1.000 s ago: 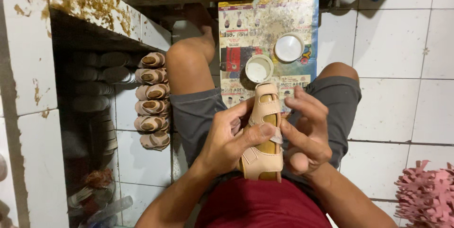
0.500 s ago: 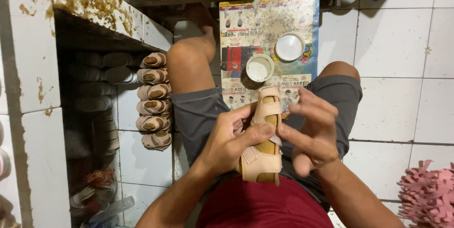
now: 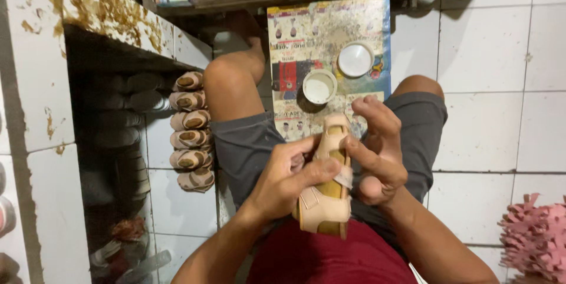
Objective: The person sits on the floor holding a small strappy sandal and repeatedly presses and rubs the straps and sole edges with their fingers. They occasionally dip a finger into a small bowl of liquid on the work board and continue rubbing the sandal, and briefly reach toward a shelf of finished sandals.
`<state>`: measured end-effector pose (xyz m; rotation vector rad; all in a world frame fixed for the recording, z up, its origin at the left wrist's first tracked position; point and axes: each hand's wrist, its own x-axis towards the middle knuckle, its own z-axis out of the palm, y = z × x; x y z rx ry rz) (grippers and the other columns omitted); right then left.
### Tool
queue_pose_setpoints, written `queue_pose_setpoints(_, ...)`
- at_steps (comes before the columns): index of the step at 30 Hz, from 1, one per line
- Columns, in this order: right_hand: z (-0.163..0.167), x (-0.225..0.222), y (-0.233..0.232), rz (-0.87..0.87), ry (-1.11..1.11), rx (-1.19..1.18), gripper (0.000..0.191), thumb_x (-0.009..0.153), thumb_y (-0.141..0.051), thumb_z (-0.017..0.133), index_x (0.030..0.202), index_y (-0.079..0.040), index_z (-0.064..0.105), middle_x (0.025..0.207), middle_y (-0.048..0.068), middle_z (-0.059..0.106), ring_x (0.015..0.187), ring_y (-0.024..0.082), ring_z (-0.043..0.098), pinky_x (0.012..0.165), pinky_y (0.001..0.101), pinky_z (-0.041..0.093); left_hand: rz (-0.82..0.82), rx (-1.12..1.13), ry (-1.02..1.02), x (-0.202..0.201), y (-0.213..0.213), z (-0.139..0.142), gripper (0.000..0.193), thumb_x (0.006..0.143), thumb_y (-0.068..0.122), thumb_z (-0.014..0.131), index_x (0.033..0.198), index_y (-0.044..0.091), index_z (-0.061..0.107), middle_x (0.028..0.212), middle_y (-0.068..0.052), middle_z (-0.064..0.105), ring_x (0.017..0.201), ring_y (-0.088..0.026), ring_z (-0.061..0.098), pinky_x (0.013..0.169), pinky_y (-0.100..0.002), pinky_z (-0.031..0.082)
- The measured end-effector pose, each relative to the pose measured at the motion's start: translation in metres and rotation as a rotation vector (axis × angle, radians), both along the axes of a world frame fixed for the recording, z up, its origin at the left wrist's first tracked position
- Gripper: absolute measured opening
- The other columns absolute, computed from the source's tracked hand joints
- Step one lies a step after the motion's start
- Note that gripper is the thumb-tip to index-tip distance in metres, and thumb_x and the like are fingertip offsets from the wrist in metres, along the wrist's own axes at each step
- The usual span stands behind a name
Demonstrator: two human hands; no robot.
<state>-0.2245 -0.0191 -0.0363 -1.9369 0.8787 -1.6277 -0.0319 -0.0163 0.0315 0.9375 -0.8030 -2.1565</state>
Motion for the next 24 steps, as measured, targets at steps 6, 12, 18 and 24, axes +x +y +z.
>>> queue_pose_setpoints(6, -0.01, -0.001, 0.001, -0.039, -0.021, -0.077, 0.06, 0.109, -0.058, 0.037, 0.121, -0.011, 0.071, 0.143, 0.023, 0.052, 0.141, 0.037, 0.045, 0.124, 0.0514, 0.04, 0.015, 0.001, 0.03, 0.002, -0.004, 0.005, 0.046, 0.097, 0.026, 0.069, 0.126, -0.009, 0.061, 0.102, -0.012, 0.07, 0.086, -0.016, 0.07, 0.077, -0.03, 0.059)
queue_pose_setpoints(12, -0.009, -0.004, 0.002, -0.006, 0.016, -0.107, 0.064, 0.106, -0.064, 0.034, 0.124, -0.014, 0.069, 0.149, 0.02, 0.052, 0.147, 0.035, 0.044, 0.127, 0.0511, 0.037, -0.011, 0.001, 0.004, 0.002, -0.009, 0.009, 0.053, 0.095, 0.028, 0.071, 0.129, -0.011, 0.06, 0.101, -0.014, 0.07, 0.085, -0.018, 0.071, 0.076, -0.03, 0.059)
queue_pose_setpoints(18, 0.002, -0.001, 0.01, 0.048, -0.153, 0.045, 0.06, 0.108, -0.061, 0.04, 0.127, -0.01, 0.064, 0.146, 0.028, 0.046, 0.145, 0.038, 0.042, 0.126, 0.0539, 0.035, -0.082, -0.256, -0.159, 0.003, -0.007, 0.02, 0.074, 0.09, 0.031, 0.075, 0.148, -0.01, 0.052, 0.123, -0.014, 0.07, 0.109, -0.015, 0.068, 0.097, -0.029, 0.057)
queue_pose_setpoints(24, 0.021, -0.002, 0.003, -0.092, -0.138, -0.071, 0.06, 0.108, -0.059, 0.041, 0.117, -0.009, 0.072, 0.13, 0.02, 0.059, 0.136, 0.033, 0.052, 0.121, 0.0506, 0.047, -0.087, -0.373, -0.278, 0.002, -0.007, 0.036, 0.083, 0.083, 0.03, 0.08, 0.15, -0.011, 0.052, 0.122, -0.016, 0.072, 0.11, -0.015, 0.067, 0.096, -0.028, 0.057)
